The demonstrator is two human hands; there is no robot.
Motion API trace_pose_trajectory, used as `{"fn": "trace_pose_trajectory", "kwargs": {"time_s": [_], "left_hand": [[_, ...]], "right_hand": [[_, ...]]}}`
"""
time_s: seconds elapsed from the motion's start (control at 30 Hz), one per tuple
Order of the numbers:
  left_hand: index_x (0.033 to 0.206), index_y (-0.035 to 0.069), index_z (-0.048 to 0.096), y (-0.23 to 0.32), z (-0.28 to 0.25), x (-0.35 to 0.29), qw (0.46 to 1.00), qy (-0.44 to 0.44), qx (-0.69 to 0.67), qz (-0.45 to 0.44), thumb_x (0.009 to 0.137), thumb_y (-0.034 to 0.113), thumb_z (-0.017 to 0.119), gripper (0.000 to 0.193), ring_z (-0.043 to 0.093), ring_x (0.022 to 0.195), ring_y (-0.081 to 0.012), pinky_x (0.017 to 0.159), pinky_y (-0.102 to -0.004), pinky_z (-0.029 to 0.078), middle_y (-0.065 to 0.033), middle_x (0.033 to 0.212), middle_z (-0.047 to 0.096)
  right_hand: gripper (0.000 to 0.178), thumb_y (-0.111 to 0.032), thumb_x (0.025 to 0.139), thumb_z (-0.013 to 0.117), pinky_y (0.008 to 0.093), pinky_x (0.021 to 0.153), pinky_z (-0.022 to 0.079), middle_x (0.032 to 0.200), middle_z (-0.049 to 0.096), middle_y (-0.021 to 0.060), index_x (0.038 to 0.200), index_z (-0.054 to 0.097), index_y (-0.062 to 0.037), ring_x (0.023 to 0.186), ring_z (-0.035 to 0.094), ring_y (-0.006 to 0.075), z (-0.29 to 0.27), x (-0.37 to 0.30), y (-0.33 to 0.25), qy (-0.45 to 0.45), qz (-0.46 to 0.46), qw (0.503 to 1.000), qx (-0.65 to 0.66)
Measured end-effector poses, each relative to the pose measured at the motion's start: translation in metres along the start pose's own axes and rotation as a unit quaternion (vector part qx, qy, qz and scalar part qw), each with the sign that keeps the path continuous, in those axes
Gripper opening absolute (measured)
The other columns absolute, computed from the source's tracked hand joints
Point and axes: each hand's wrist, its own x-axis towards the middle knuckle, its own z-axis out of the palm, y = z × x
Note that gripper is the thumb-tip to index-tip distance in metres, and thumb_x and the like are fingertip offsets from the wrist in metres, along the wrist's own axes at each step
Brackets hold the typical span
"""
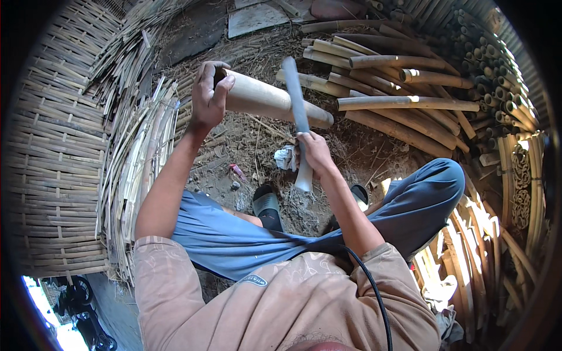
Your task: Using a large knife to shave and smooth the outer surface of a bamboo stalk.
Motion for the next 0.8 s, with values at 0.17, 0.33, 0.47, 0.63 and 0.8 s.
{"fn": "trace_pose_trajectory", "kwargs": {"time_s": [0.17,0.33,0.47,0.63,0.8], "left_hand": [[0.109,-0.002,0.06,0.005,-0.005,0.004,0.999,-0.028,-0.002,0.022,0.089,0.03,0.058,0.038,0.061,0.095,-0.0305,0.088,-0.0395,0.048,-0.0184,0.101,0.06],[0.111,-0.001,0.059,0.003,-0.009,0.005,0.995,-0.058,-0.006,0.084,0.088,0.027,0.059,0.036,0.061,0.095,-0.0295,0.087,-0.0401,0.048,-0.0178,0.103,0.06],[0.111,-0.001,0.059,0.005,-0.006,0.007,0.991,-0.065,-0.004,0.113,0.088,0.028,0.06,0.037,0.06,0.099,-0.0309,0.09,-0.0408,0.047,-0.0183,0.105,0.06],[0.112,-0.001,0.059,0.012,-0.007,0.003,0.994,-0.06,0.0,0.095,0.087,0.028,0.06,0.038,0.06,0.1,-0.0312,0.09,-0.0409,0.047,-0.0193,0.106,0.059],[0.112,-0.002,0.059,0.004,-0.007,0.001,0.993,-0.063,-0.021,0.097,0.086,0.027,0.06,0.039,0.06,0.099,-0.0319,0.09,-0.0418,0.048,-0.0199,0.107,0.059]], "right_hand": [[0.02,-0.026,0.103,0.052,0.0322,0.045,0.049,0.068,0.056,0.0026,0.101,0.054,-0.0065,0.048,0.053,0.015,0.008,-0.002,0.0,0.075,0.065,0.994,0.053],[0.022,-0.029,0.102,0.052,0.0328,0.044,0.048,0.067,0.055,0.0024,0.097,0.054,-0.0071,0.048,0.054,0.0154,-0.015,0.004,0.005,0.02,0.044,0.998,0.042],[0.021,-0.029,0.103,0.051,0.0307,0.042,0.047,0.068,0.053,0.0007,0.097,0.052,-0.0095,0.048,0.053,0.0136,-0.009,0.009,0.013,0.101,0.158,0.951,0.246],[0.021,-0.026,0.102,0.054,0.0328,0.045,0.049,0.069,0.058,0.0037,0.099,0.057,-0.0052,0.051,0.055,0.0149,0.024,-0.028,-0.039,-0.059,0.016,0.996,0.07],[0.021,-0.028,0.102,0.054,0.0323,0.043,0.048,0.068,0.056,0.0025,0.098,0.054,-0.007,0.05,0.054,0.0143,0.007,-0.003,-0.003,0.048,0.054,0.993,0.092]]}}
